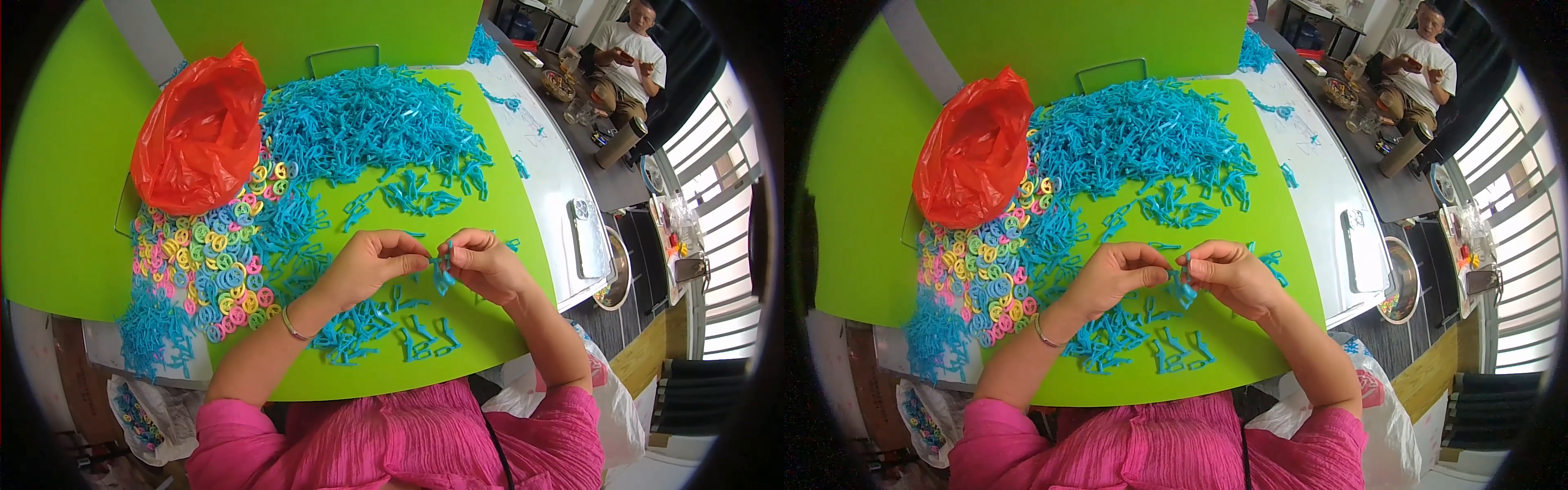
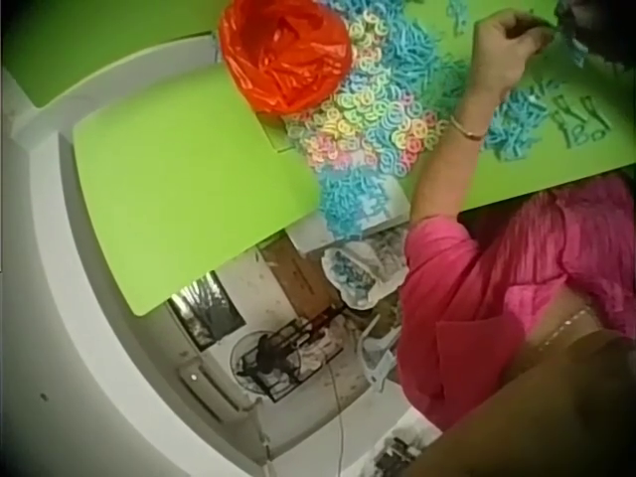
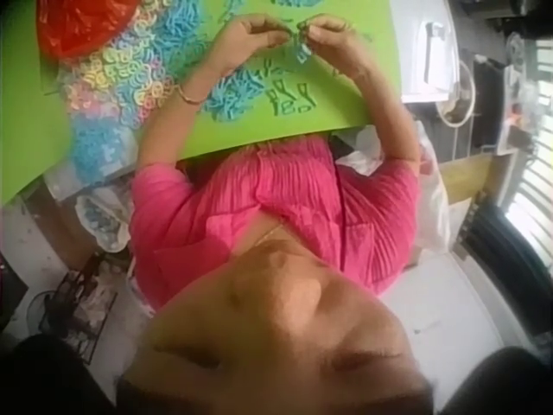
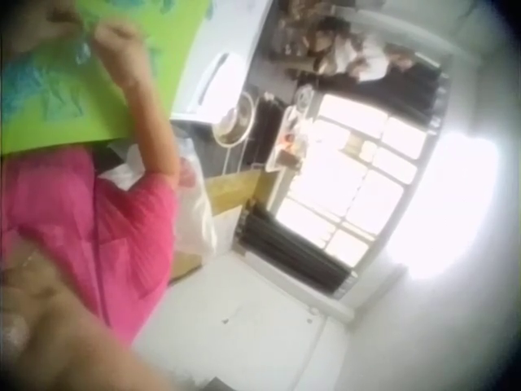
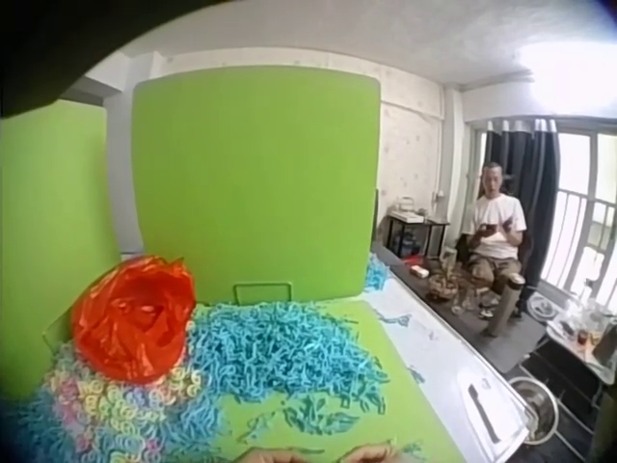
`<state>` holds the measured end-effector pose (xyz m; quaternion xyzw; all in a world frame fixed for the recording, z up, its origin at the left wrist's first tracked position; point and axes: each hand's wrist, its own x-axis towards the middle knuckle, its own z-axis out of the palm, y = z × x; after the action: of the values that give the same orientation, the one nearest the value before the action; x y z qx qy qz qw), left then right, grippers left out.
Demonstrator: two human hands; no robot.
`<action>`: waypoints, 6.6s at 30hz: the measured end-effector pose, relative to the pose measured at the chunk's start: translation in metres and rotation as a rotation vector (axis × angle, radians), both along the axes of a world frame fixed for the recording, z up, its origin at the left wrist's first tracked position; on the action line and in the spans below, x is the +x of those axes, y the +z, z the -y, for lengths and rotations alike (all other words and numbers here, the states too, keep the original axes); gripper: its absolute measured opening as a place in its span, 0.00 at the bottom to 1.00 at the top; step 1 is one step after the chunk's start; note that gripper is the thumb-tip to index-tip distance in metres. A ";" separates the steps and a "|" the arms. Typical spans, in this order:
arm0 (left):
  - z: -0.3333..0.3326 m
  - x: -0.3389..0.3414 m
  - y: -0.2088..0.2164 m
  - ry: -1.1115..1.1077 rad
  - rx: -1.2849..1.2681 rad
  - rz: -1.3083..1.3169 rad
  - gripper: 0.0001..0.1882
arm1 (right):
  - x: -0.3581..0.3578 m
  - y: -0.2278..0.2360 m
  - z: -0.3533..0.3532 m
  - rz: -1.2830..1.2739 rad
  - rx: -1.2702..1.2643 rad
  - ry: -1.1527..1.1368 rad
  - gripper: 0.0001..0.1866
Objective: Connecting small blue plastic links together to form a toy chain.
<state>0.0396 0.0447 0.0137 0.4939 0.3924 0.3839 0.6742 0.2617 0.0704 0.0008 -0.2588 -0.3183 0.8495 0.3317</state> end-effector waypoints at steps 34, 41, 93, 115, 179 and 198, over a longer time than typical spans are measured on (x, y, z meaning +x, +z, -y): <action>0.008 0.007 0.007 0.103 0.074 -0.019 0.07 | -0.017 0.004 0.013 -0.122 -0.058 -0.079 0.04; 0.014 0.006 0.020 0.173 0.469 -0.464 0.05 | -0.006 0.013 0.005 0.169 0.215 0.000 0.03; 0.059 -0.008 0.040 0.278 0.457 -0.556 0.04 | -0.012 0.026 0.026 0.277 0.313 0.108 0.12; 0.145 -0.182 0.017 1.156 0.798 -1.336 0.10 | 0.071 0.042 -0.014 0.930 0.843 -0.128 0.07; 0.052 -0.014 -0.001 0.177 0.168 0.108 0.11 | -0.001 0.020 -0.072 1.321 1.520 -0.082 0.11; 0.050 -0.013 -0.006 0.233 0.130 0.141 0.11 | -0.025 0.050 -0.009 0.409 0.612 0.012 0.15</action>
<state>0.0267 -0.0050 0.0079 0.4595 0.3731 0.5179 0.6175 0.2365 0.0799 0.0512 -0.3101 -0.6189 0.6478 0.3181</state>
